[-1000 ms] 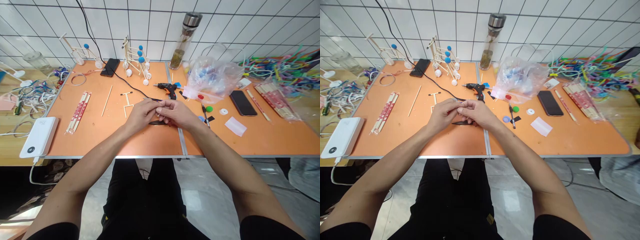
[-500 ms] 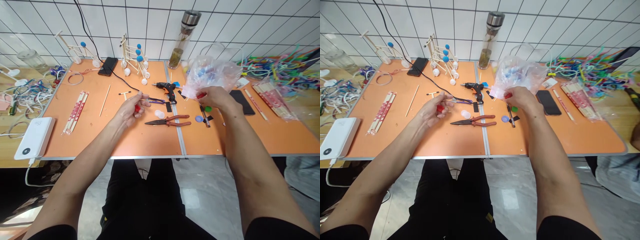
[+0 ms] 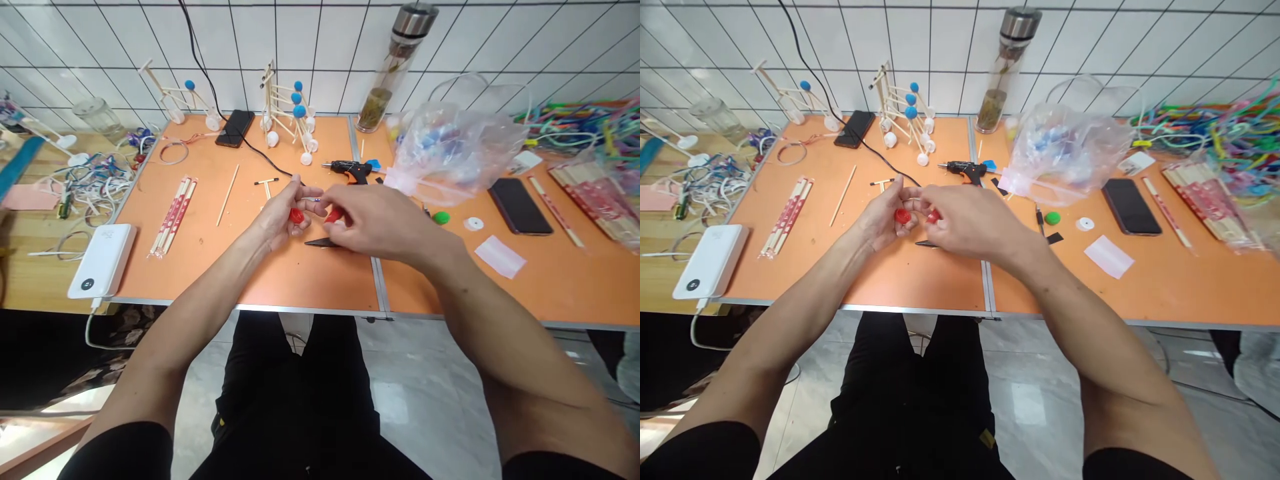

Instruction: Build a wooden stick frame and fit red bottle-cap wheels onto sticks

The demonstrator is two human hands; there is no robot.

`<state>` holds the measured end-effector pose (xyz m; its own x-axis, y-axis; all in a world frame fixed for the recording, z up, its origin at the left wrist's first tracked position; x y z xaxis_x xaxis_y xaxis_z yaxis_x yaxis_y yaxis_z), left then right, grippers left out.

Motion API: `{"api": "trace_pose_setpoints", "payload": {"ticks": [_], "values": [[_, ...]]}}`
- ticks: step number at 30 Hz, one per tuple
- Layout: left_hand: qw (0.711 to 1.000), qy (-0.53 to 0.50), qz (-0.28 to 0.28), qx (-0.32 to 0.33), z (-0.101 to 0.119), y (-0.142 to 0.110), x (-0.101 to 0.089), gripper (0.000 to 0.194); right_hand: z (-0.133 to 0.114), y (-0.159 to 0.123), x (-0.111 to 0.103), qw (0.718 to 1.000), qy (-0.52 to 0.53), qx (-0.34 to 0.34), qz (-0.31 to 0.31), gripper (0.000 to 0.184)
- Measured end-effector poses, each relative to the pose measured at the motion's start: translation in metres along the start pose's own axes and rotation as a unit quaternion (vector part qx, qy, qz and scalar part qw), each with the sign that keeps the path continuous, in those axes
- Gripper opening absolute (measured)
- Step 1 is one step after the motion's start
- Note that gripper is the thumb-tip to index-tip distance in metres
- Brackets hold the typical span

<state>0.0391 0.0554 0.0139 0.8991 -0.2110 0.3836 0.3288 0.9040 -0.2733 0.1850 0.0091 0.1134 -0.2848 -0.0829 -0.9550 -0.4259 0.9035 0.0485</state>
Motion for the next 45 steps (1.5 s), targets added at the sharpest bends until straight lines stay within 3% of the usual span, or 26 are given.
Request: {"api": "trace_pose_setpoints", "payload": {"ticks": [3,8,12,20,23,27,29,35,40,45], "values": [[0.999,0.001,-0.006,0.032,-0.007,0.007,-0.003,0.082,-0.023,0.016,0.023,0.999,-0.017,-0.041,-0.029,0.017],[0.997,0.001,0.011,0.075,-0.013,0.015,-0.01,0.093,-0.015,0.029,0.043,0.998,-0.004,-0.055,0.009,0.011],[0.996,0.002,0.013,0.087,-0.011,0.018,-0.014,0.099,-0.006,0.03,0.048,0.996,0.049,-0.045,0.054,0.011],[0.996,0.02,0.004,0.083,-0.013,0.016,-0.015,0.108,-0.003,0.03,0.053,0.979,0.119,-0.095,0.135,0.011],[0.994,0.014,0.011,0.111,-0.009,0.011,-0.011,0.096,0.003,0.029,0.051,0.97,0.141,-0.105,0.168,0.013],[0.99,0.04,0.012,0.135,0.003,0.004,-0.01,0.049,0.014,0.025,0.042,0.95,0.16,-0.116,0.242,0.016],[0.989,0.05,0.005,0.14,0.009,0.001,-0.013,0.039,0.021,0.023,0.039,0.942,0.157,-0.113,0.274,0.015],[0.982,0.068,-0.046,0.173,0.017,-0.001,-0.015,0.064,0.023,0.024,0.041,0.938,0.151,-0.129,0.284,0.023],[0.981,0.044,-0.035,0.185,0.018,0.003,-0.018,0.063,0.025,0.023,0.042,0.934,0.198,-0.109,0.276,0.017],[0.978,0.035,-0.025,0.203,0.024,0.002,-0.017,0.063,0.031,0.024,0.04,0.923,0.266,-0.065,0.269,0.031]]}}
Point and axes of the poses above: each hand's wrist, its own y-axis towards the middle knuckle, its own x-axis out of the palm, z = x × y, the point moved 7 cm from there along y, towards the middle knuckle, and after that the axes turned 3 degrees about x, right-handed, at the moved point
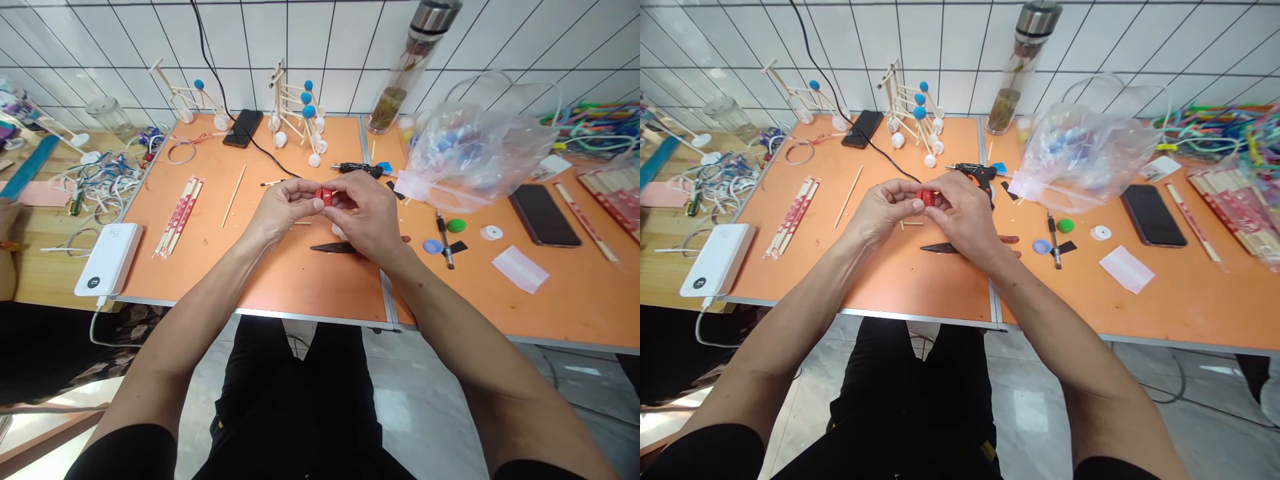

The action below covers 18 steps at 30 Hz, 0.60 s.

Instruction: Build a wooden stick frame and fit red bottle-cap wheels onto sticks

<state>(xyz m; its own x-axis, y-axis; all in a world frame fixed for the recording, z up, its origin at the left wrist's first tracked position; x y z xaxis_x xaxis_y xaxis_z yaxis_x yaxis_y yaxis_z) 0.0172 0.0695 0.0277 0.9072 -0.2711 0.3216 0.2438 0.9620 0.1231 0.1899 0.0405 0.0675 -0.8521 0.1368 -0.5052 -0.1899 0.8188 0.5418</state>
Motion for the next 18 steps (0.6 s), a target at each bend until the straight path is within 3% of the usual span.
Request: {"api": "trace_pose_setpoints", "payload": {"ticks": [10,18], "values": [[0.998,0.058,0.008,0.008,0.0076,-0.0055,0.0009,0.066,0.0009,-0.0004,0.0008,1.0,0.019,0.0,-0.005,0.032],[0.999,0.045,0.016,-0.014,0.0092,-0.0051,0.0027,0.069,0.0059,0.0019,-0.0027,1.0,0.031,0.0,0.0,0.03]]}}
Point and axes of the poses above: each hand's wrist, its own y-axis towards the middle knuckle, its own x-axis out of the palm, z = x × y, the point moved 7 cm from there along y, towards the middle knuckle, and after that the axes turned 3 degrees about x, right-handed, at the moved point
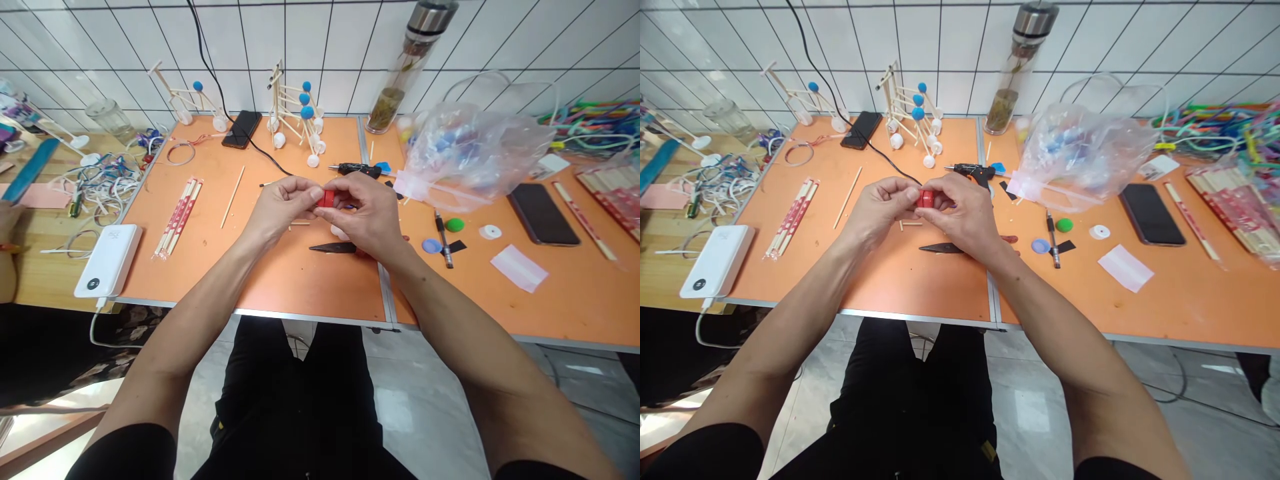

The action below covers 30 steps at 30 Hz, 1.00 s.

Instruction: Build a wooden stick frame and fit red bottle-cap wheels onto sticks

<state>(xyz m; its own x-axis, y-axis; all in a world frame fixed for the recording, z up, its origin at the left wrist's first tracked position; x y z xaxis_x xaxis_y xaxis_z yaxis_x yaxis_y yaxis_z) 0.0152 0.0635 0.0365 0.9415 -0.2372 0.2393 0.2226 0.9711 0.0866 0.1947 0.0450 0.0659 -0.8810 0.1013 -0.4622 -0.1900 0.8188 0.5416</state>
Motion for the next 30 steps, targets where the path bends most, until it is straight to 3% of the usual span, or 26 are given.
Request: {"api": "trace_pose_setpoints", "payload": {"ticks": [6,10,26,30], "values": [[0.999,-0.033,0.002,-0.031,-0.005,0.002,-0.003,0.072,0.002,0.001,0.001,1.0,0.024,-0.012,0.001,0.036],[0.999,-0.028,0.015,-0.038,-0.008,0.002,-0.006,0.064,0.002,0.0,0.001,1.0,0.001,-0.019,0.015,0.034],[1.0,-0.014,0.017,-0.005,-0.005,0.0,-0.003,0.065,0.002,-0.001,0.003,1.0,-0.006,0.0,0.016,0.028],[0.997,-0.057,0.005,-0.055,-0.012,0.0,-0.003,0.058,0.013,0.0,0.003,0.999,0.024,0.033,0.025,0.038]]}}
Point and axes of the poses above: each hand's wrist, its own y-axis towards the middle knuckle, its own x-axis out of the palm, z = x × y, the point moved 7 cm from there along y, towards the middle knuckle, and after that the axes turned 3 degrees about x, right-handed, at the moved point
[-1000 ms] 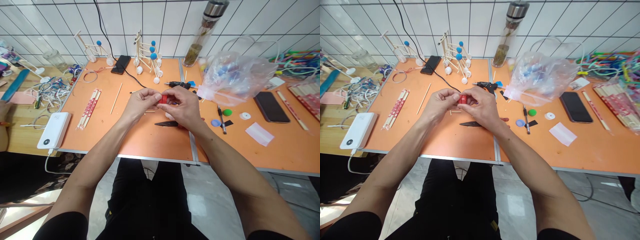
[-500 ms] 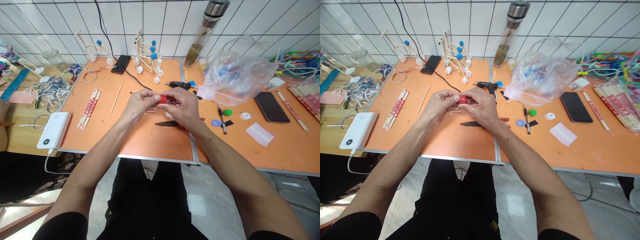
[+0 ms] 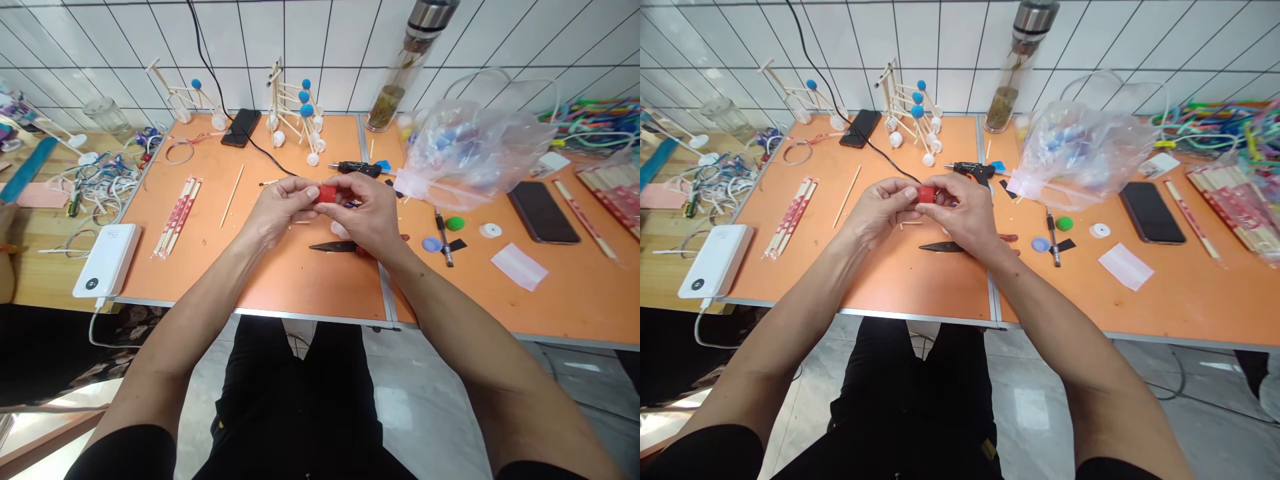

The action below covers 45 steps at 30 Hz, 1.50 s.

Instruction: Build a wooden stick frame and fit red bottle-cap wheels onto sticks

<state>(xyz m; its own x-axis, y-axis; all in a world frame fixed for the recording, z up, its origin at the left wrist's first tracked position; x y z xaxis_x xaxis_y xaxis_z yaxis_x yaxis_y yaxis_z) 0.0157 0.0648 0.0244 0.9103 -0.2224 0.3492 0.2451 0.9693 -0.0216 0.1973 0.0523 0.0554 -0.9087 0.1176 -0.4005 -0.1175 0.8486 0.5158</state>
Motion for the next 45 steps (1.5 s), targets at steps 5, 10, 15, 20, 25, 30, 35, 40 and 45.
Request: {"api": "trace_pose_setpoints", "payload": {"ticks": [5,10,15,20,25,30,35,40,45], "values": [[0.994,-0.076,-0.038,-0.07,-0.006,-0.002,0.003,0.045,0.002,0.0,0.003,0.998,0.059,0.012,0.017,0.042],[0.998,-0.059,-0.021,-0.024,-0.004,0.003,0.0,0.05,-0.007,-0.001,0.004,1.0,0.021,-0.011,-0.002,0.038],[0.99,0.06,0.045,0.123,0.012,-0.002,0.002,0.051,-0.017,-0.007,0.003,0.99,-0.097,-0.097,0.005,0.022],[0.975,0.112,0.044,0.187,0.016,-0.005,0.008,0.054,-0.013,-0.013,0.008,0.975,-0.163,-0.151,0.025,0.024],[0.992,-0.014,0.009,0.126,0.006,0.004,0.002,0.062,-0.011,-0.012,0.003,0.973,-0.126,-0.184,0.067,0.022],[0.995,-0.088,-0.05,-0.013,-0.007,0.001,0.009,0.054,-0.014,-0.011,-0.001,0.974,-0.105,-0.19,0.071,0.025],[0.992,-0.114,-0.051,-0.034,-0.006,-0.002,0.009,0.047,-0.016,-0.012,-0.001,0.966,-0.092,-0.232,0.071,0.027],[0.988,-0.138,-0.038,-0.05,-0.005,-0.002,0.009,0.04,-0.016,-0.013,-0.001,0.953,-0.107,-0.269,0.084,0.034],[0.986,-0.151,-0.036,-0.063,-0.005,-0.004,0.009,0.036,-0.018,-0.014,0.0,0.955,-0.121,-0.265,0.064,0.037]]}}
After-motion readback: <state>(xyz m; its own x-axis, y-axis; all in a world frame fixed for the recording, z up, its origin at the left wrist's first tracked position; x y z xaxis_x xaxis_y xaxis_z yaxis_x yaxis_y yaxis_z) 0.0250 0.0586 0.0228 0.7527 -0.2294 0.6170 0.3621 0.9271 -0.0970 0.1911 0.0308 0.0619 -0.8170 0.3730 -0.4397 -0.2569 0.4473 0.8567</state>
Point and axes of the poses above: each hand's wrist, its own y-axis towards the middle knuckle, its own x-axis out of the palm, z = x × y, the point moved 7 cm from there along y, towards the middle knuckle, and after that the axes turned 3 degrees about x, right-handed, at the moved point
